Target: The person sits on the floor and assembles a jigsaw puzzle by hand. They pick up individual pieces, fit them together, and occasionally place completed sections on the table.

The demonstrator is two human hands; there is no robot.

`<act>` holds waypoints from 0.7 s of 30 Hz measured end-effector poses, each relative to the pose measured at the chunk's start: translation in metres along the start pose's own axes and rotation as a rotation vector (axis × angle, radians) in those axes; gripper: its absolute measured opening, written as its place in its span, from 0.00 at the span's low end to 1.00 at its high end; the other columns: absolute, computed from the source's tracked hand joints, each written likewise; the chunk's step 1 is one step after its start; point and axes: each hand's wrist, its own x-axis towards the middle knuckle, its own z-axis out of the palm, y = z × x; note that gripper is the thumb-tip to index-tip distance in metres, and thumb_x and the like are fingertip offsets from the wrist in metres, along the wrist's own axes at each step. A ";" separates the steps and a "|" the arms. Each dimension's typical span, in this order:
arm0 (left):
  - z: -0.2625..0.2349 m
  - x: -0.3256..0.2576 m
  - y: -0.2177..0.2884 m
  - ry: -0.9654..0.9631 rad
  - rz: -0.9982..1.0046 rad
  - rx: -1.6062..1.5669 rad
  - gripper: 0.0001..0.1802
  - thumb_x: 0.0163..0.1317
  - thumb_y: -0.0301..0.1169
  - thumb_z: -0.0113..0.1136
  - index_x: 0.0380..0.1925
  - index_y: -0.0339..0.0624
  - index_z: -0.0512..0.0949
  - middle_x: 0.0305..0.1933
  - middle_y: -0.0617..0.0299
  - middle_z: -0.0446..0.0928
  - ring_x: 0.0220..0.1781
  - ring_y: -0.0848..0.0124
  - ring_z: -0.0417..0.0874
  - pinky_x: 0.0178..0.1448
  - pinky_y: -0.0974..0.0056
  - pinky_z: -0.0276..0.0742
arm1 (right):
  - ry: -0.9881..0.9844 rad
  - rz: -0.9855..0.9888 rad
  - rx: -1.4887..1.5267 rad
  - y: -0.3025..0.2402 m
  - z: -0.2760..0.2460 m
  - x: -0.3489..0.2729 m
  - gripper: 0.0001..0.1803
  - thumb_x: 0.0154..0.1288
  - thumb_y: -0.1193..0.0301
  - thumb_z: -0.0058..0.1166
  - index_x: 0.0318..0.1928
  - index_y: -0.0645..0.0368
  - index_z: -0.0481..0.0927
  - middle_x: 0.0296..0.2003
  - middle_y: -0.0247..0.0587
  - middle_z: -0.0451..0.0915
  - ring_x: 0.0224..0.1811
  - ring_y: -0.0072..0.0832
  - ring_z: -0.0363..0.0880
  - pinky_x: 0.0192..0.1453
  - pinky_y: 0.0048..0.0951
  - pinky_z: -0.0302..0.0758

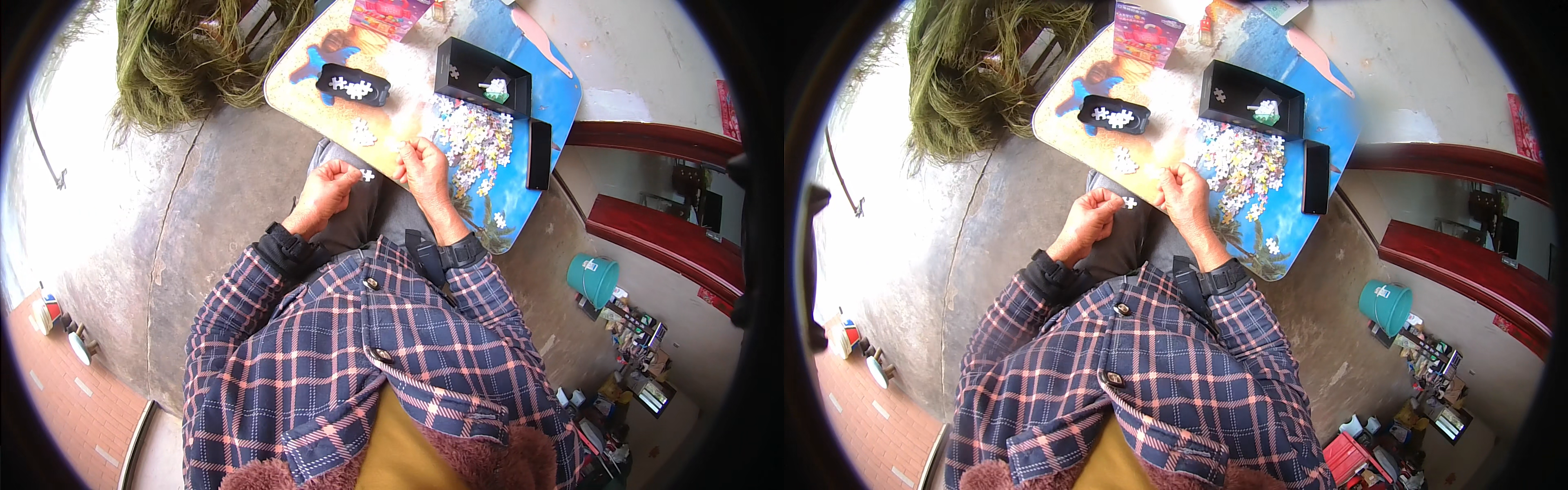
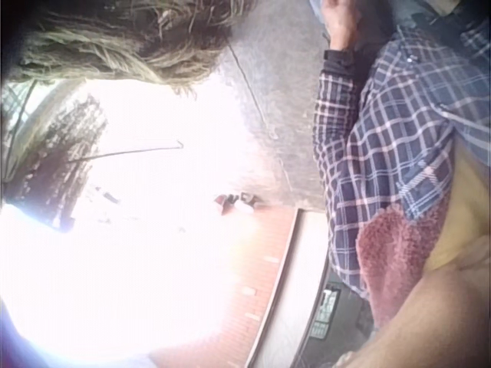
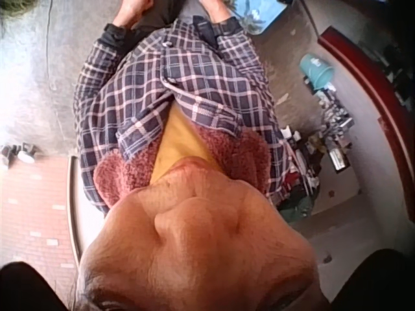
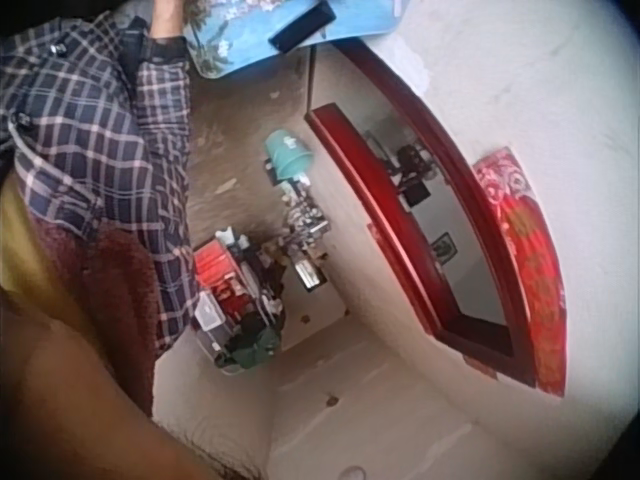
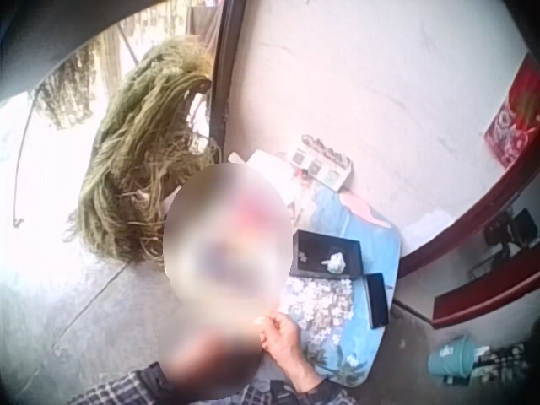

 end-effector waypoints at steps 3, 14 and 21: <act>0.001 0.000 0.001 0.007 0.001 0.012 0.06 0.66 0.30 0.58 0.32 0.42 0.74 0.17 0.75 0.65 0.12 0.85 0.58 0.16 0.75 0.48 | -0.002 -0.003 0.006 -0.001 0.001 -0.001 0.09 0.70 0.68 0.53 0.37 0.62 0.76 0.23 0.31 0.76 0.18 0.16 0.74 0.19 0.16 0.68; 0.006 -0.005 0.008 -0.002 0.028 0.068 0.06 0.65 0.31 0.59 0.33 0.42 0.73 0.18 0.75 0.67 0.12 0.85 0.60 0.16 0.76 0.51 | -0.036 0.052 0.014 -0.015 0.000 -0.006 0.09 0.71 0.68 0.52 0.36 0.62 0.76 0.23 0.31 0.77 0.20 0.16 0.75 0.22 0.18 0.70; 0.007 -0.007 0.009 0.000 0.012 0.064 0.07 0.66 0.32 0.59 0.33 0.43 0.73 0.17 0.75 0.66 0.12 0.84 0.59 0.16 0.75 0.51 | 0.052 -0.670 -0.524 -0.103 -0.002 0.016 0.06 0.63 0.73 0.56 0.33 0.62 0.75 0.47 0.51 0.77 0.35 0.37 0.82 0.37 0.31 0.79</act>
